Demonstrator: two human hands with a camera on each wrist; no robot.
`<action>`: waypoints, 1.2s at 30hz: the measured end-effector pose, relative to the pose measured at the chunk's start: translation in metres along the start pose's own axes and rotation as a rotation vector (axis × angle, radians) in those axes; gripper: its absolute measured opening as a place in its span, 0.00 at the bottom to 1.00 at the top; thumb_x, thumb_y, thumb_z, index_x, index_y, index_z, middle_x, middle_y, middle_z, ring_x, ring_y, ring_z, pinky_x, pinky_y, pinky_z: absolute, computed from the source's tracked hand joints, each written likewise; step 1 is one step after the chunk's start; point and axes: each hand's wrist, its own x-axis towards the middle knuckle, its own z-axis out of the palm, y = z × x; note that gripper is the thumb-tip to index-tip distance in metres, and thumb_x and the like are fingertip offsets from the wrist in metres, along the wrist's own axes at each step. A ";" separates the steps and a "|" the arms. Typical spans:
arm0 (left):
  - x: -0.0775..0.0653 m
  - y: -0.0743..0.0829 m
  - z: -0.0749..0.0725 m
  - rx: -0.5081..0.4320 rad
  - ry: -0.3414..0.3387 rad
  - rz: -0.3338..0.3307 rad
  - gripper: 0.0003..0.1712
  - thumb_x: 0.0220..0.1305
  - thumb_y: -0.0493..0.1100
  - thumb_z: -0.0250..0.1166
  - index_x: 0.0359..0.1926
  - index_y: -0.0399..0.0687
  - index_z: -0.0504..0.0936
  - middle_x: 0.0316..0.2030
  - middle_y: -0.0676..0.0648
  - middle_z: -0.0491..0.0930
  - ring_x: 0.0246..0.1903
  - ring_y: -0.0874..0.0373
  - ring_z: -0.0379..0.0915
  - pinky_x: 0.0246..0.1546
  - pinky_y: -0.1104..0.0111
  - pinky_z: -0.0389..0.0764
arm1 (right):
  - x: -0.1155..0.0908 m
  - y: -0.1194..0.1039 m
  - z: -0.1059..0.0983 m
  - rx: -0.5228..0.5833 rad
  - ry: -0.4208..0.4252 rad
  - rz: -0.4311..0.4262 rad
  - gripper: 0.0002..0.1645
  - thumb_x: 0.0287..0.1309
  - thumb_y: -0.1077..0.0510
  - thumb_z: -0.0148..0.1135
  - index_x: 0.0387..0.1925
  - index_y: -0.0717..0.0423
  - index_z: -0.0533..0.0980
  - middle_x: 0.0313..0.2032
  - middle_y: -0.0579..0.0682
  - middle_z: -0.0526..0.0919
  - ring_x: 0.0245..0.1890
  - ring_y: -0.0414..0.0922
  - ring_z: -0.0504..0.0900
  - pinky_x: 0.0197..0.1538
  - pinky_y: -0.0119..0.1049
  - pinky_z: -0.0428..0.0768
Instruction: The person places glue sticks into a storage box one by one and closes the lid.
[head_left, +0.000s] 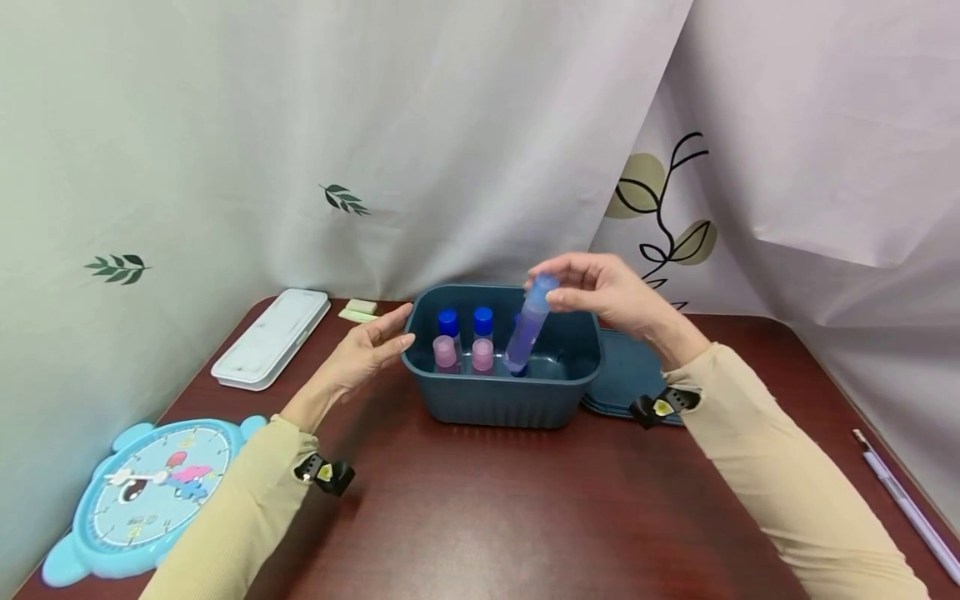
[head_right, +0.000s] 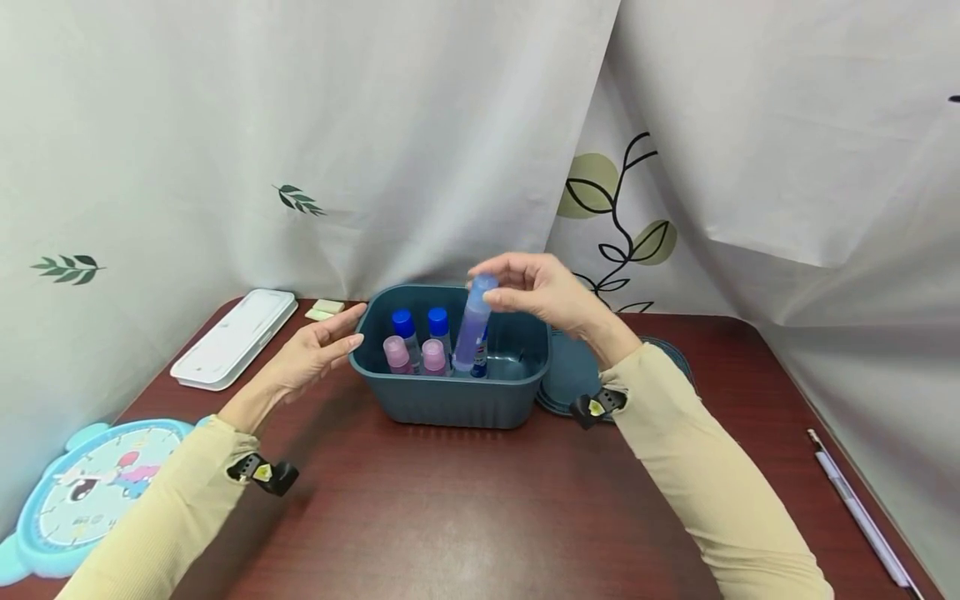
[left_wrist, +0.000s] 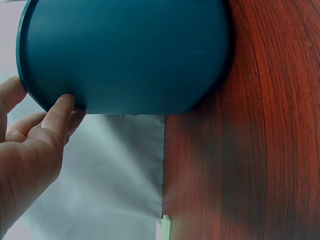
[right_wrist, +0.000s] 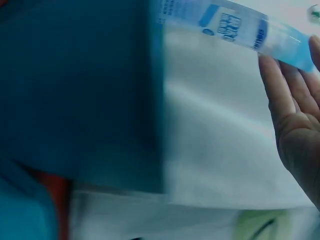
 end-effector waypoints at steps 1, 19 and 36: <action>0.000 0.000 0.000 0.006 -0.003 0.003 0.37 0.69 0.40 0.54 0.73 0.39 0.47 0.72 0.39 0.49 0.69 0.44 0.52 0.61 0.57 0.64 | 0.001 0.007 0.000 -0.014 -0.028 0.032 0.18 0.61 0.64 0.59 0.54 0.61 0.75 0.49 0.52 0.82 0.46 0.45 0.82 0.49 0.39 0.81; 0.004 0.000 0.005 -0.019 -0.006 0.002 0.36 0.69 0.38 0.54 0.73 0.41 0.48 0.72 0.42 0.49 0.69 0.46 0.52 0.62 0.56 0.63 | 0.012 0.048 0.006 -0.158 -0.450 0.225 0.21 0.58 0.62 0.63 0.52 0.64 0.74 0.53 0.64 0.76 0.47 0.47 0.80 0.50 0.41 0.81; 0.004 -0.001 0.004 -0.012 -0.010 0.017 0.36 0.70 0.37 0.53 0.72 0.37 0.47 0.72 0.39 0.47 0.70 0.44 0.49 0.63 0.53 0.60 | -0.037 0.032 -0.035 -0.223 0.026 0.089 0.21 0.61 0.63 0.60 0.55 0.62 0.74 0.50 0.52 0.82 0.51 0.44 0.81 0.52 0.32 0.79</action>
